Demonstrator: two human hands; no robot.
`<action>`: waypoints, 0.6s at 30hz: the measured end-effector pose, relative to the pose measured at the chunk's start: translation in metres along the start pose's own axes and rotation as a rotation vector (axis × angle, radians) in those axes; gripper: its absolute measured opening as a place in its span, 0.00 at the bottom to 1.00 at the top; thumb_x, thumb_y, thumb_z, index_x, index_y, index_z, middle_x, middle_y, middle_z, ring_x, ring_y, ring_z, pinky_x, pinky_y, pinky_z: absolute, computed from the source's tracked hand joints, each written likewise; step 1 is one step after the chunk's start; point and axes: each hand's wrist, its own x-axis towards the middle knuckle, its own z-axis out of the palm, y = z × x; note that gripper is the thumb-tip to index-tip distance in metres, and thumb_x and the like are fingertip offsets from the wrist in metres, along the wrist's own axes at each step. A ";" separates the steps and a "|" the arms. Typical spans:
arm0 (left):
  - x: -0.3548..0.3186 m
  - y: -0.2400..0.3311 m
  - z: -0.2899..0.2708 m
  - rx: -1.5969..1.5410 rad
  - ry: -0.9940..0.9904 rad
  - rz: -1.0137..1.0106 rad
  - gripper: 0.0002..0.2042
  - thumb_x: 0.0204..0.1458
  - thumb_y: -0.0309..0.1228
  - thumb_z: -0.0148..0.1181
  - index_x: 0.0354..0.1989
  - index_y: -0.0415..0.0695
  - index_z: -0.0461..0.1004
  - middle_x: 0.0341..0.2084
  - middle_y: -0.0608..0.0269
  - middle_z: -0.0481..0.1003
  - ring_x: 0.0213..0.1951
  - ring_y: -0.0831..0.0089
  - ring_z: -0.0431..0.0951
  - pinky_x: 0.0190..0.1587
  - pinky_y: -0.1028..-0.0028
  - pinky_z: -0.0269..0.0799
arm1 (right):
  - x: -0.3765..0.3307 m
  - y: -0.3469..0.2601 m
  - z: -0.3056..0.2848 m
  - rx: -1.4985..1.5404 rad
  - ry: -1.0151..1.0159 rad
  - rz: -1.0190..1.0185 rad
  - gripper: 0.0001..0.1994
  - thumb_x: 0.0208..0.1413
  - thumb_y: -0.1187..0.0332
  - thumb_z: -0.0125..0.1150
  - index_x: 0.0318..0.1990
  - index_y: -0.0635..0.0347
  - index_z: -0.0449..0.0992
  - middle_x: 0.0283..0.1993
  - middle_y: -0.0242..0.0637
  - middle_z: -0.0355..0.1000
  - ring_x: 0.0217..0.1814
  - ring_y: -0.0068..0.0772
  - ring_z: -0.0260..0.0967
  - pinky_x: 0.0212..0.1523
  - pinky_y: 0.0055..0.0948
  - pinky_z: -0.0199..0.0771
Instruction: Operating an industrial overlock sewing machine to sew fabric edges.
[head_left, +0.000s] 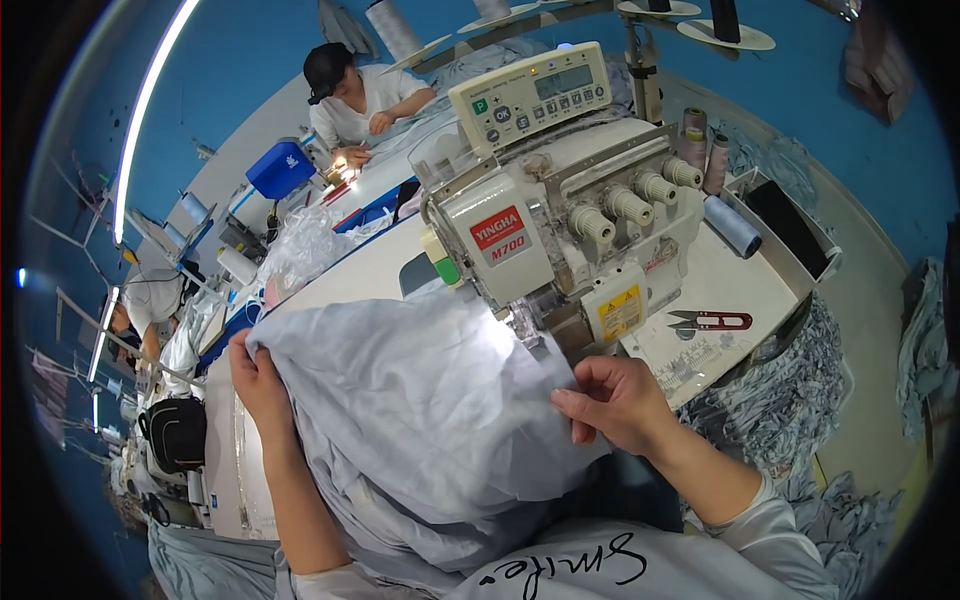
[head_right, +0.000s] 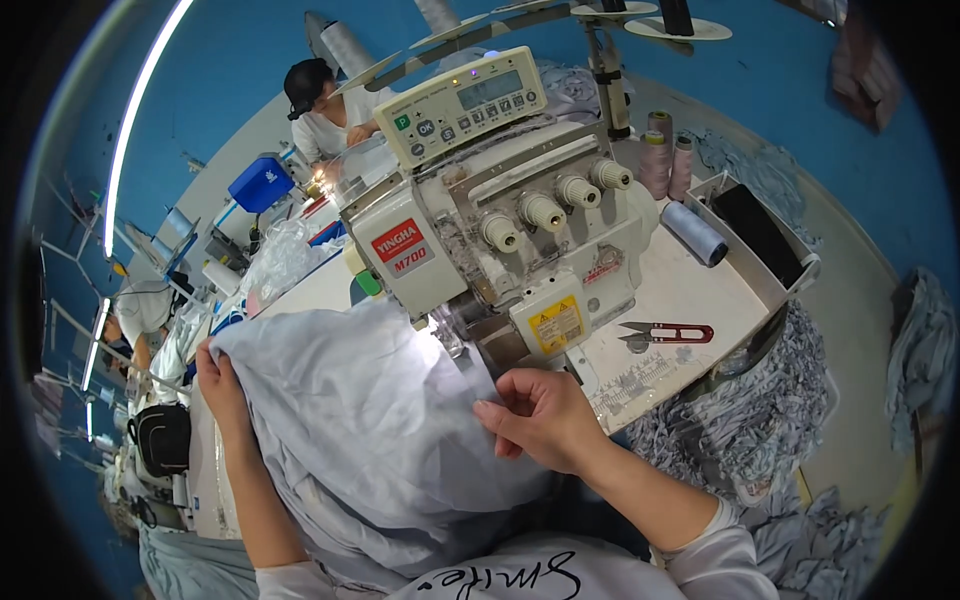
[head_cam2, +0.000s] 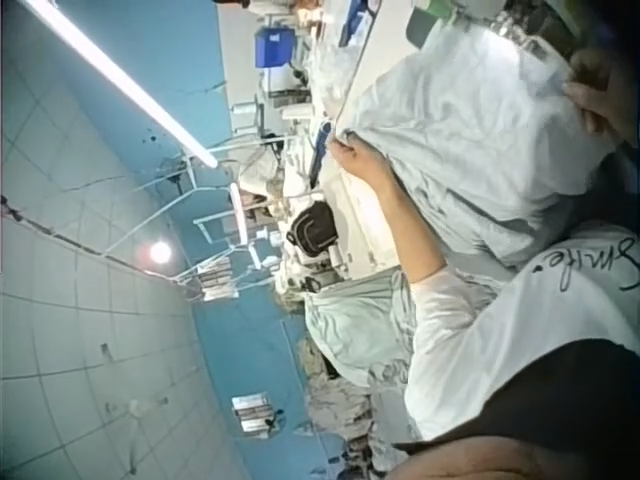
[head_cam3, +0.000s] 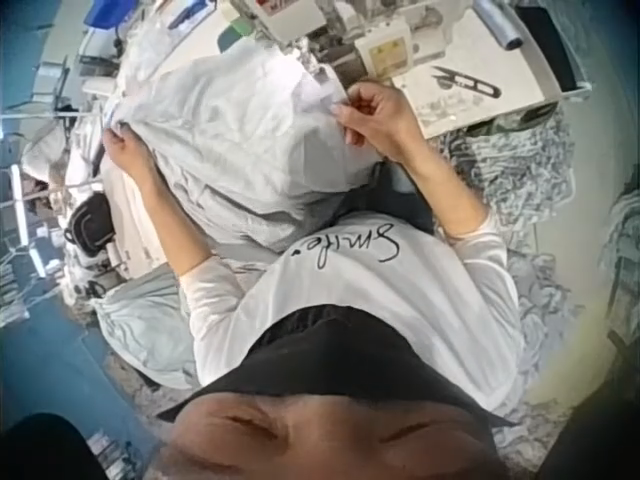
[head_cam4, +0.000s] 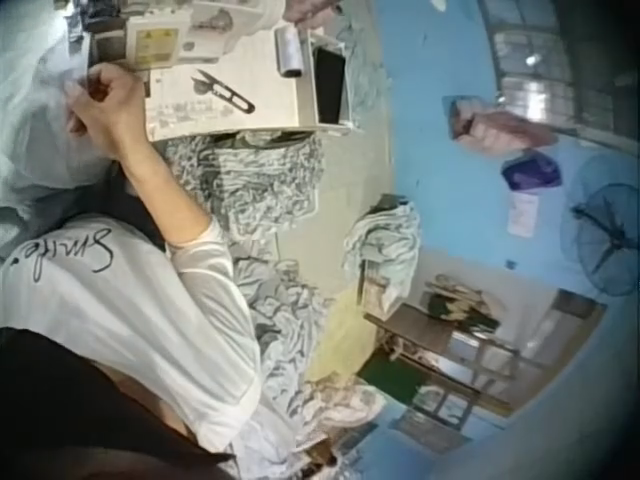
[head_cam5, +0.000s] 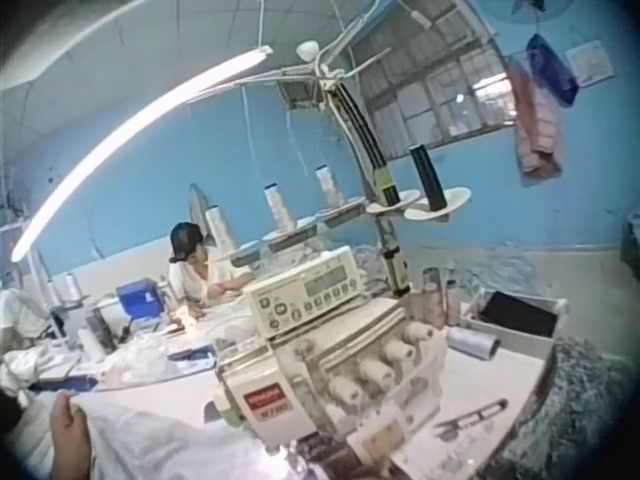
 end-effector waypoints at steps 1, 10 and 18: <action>0.007 0.002 0.004 0.013 0.011 0.011 0.08 0.53 0.19 0.43 0.40 0.38 0.66 0.34 0.65 0.70 0.38 0.78 0.69 0.46 0.80 0.63 | 0.000 -0.001 0.000 0.001 0.001 0.001 0.11 0.54 0.65 0.62 0.28 0.64 0.71 0.19 0.30 0.70 0.18 0.16 0.68 0.19 0.18 0.68; 0.078 0.009 0.013 0.072 0.062 0.149 0.04 0.56 0.25 0.47 0.37 0.40 0.68 0.30 0.68 0.71 0.34 0.80 0.69 0.41 0.80 0.64 | 0.002 -0.005 0.000 0.002 0.001 0.016 0.08 0.52 0.70 0.62 0.27 0.64 0.71 0.18 0.31 0.70 0.17 0.18 0.68 0.18 0.17 0.67; 0.155 0.018 0.008 0.261 0.157 0.263 0.11 0.56 0.33 0.50 0.41 0.39 0.71 0.30 0.60 0.75 0.32 0.73 0.72 0.39 0.75 0.66 | 0.001 -0.004 0.001 0.045 -0.006 0.018 0.08 0.52 0.71 0.62 0.27 0.65 0.70 0.18 0.32 0.71 0.17 0.19 0.69 0.17 0.17 0.67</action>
